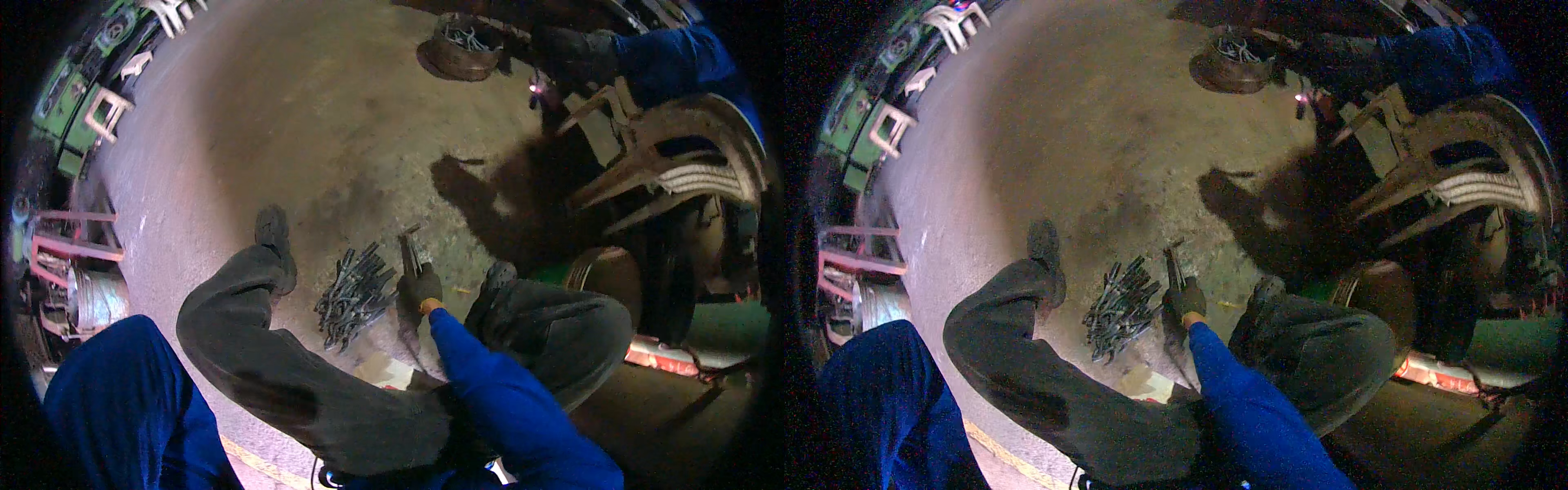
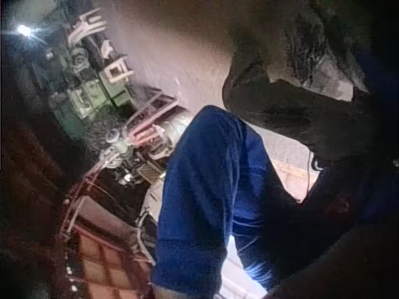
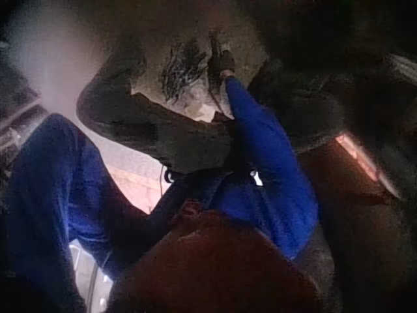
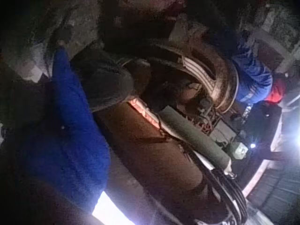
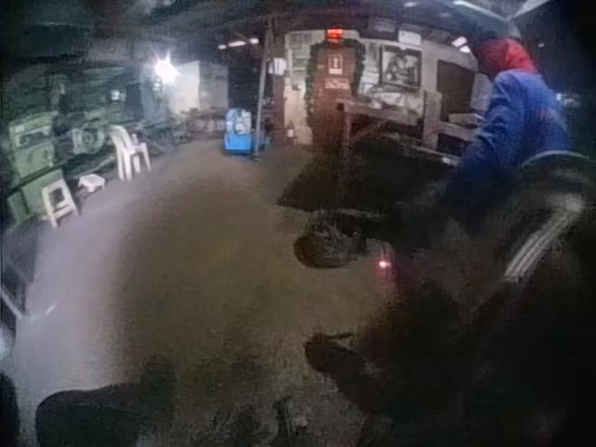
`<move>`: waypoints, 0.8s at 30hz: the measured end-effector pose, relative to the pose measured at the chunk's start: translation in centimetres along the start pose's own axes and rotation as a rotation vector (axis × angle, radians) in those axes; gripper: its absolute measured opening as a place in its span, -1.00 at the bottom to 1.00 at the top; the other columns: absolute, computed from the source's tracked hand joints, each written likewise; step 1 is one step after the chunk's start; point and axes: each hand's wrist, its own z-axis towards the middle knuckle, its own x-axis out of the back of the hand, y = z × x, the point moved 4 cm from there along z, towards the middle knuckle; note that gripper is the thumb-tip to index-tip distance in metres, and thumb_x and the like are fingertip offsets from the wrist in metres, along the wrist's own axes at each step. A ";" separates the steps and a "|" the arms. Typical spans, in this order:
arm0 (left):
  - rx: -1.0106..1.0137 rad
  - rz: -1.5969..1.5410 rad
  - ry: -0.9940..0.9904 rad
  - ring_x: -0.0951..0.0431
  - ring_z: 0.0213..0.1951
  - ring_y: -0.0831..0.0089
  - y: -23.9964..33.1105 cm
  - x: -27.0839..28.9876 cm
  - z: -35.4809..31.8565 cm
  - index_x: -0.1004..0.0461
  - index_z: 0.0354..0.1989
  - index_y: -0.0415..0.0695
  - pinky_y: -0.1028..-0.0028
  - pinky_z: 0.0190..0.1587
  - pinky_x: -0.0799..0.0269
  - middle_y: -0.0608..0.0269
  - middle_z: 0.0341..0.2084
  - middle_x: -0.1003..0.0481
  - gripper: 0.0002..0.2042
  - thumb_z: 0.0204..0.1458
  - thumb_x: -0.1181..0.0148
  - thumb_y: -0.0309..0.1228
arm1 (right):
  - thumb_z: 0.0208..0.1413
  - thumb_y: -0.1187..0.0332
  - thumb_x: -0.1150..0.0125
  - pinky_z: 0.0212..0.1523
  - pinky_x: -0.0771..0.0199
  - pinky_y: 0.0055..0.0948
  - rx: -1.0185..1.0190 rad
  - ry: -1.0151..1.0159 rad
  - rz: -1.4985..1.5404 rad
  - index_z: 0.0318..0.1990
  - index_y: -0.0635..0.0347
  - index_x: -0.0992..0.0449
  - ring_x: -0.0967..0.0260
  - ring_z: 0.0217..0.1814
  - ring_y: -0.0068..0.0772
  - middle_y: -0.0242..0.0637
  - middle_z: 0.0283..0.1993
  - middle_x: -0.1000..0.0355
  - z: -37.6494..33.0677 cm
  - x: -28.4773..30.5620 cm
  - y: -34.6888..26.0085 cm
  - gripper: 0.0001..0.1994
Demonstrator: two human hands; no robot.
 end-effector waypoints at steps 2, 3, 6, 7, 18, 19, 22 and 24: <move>0.003 -0.001 -0.021 -0.60 0.12 0.22 0.0 -0.3 0.2 -0.48 0.26 -0.24 0.27 0.22 -0.53 0.04 0.11 -0.58 -0.64 0.35 -0.03 -0.44 | 0.09 -0.10 -0.27 0.07 -0.53 0.14 -0.013 -0.053 0.045 0.05 0.32 -0.51 -0.55 0.06 0.41 0.32 -0.02 -0.58 -0.9 -0.4 -0.4 -0.39; 0.007 0.002 -0.027 -0.60 0.12 0.22 -0.1 -0.3 0.3 -0.48 0.26 -0.24 0.26 0.22 -0.53 0.04 0.11 -0.58 -0.64 0.35 -0.03 -0.44 | 0.10 -0.09 -0.27 0.07 -0.53 0.15 -0.010 -0.055 0.077 0.05 0.31 -0.51 -0.55 0.06 0.42 0.32 -0.02 -0.58 -1.0 -0.5 -0.9 -0.39; 0.001 0.000 -0.034 -0.60 0.12 0.22 0.1 -0.2 0.7 -0.47 0.27 -0.24 0.26 0.22 -0.53 0.05 0.11 -0.58 -0.64 0.35 -0.02 -0.45 | 0.11 -0.09 -0.25 0.07 -0.53 0.17 0.006 -0.049 0.102 0.07 0.30 -0.51 -0.54 0.07 0.44 0.32 -0.01 -0.58 -1.2 -0.8 -0.3 -0.40; -0.003 -0.003 -0.031 -0.60 0.12 0.22 0.1 -0.2 1.0 -0.47 0.27 -0.24 0.26 0.22 -0.53 0.05 0.11 -0.58 -0.64 0.35 -0.01 -0.45 | 0.12 -0.10 -0.25 0.08 -0.52 0.17 0.016 -0.038 0.085 0.08 0.30 -0.51 -0.54 0.07 0.44 0.32 -0.01 -0.58 -0.9 -1.3 0.2 -0.39; 0.429 0.148 0.478 -0.59 0.11 0.23 -7.5 3.0 -4.2 -0.43 0.29 -0.25 0.25 0.21 -0.55 0.06 0.12 -0.56 -0.64 0.37 0.04 -0.47 | 0.14 0.03 -0.23 0.06 -0.54 0.12 -0.038 0.060 -0.002 0.09 0.21 -0.52 -0.58 0.02 0.29 0.19 -0.08 -0.62 -0.3 -0.7 1.7 -0.51; 0.571 0.134 0.526 -0.58 0.11 0.23 -9.3 1.5 -5.9 -0.43 0.29 -0.25 0.25 0.21 -0.55 0.06 0.12 -0.55 -0.64 0.37 0.04 -0.47 | 0.14 0.04 -0.23 0.06 -0.54 0.12 -0.054 0.070 -0.020 0.08 0.22 -0.51 -0.58 0.02 0.29 0.19 -0.09 -0.62 -0.6 -0.1 1.5 -0.52; 1.008 -0.446 0.604 -0.58 0.10 0.29 -15.6 -8.3 -12.3 -0.43 0.31 -0.24 0.29 0.18 -0.57 0.08 0.12 -0.54 -0.63 0.37 0.02 -0.46 | 0.18 0.06 -0.20 0.06 -0.54 0.12 -0.097 0.065 -0.091 0.13 0.24 -0.48 -0.57 0.05 0.27 0.20 -0.05 -0.59 -1.4 2.6 1.4 -0.51; 1.129 -0.426 0.264 -0.60 0.07 0.31 -16.7 -12.0 -15.1 -0.49 0.26 -0.20 0.35 0.11 -0.57 0.10 0.09 -0.56 -0.65 0.37 -0.10 -0.37 | 0.26 0.05 -0.14 0.07 -0.55 0.13 -0.068 -0.027 -0.096 0.26 0.26 -0.46 -0.56 0.09 0.24 0.20 0.08 -0.56 -1.5 3.0 -1.1 -0.45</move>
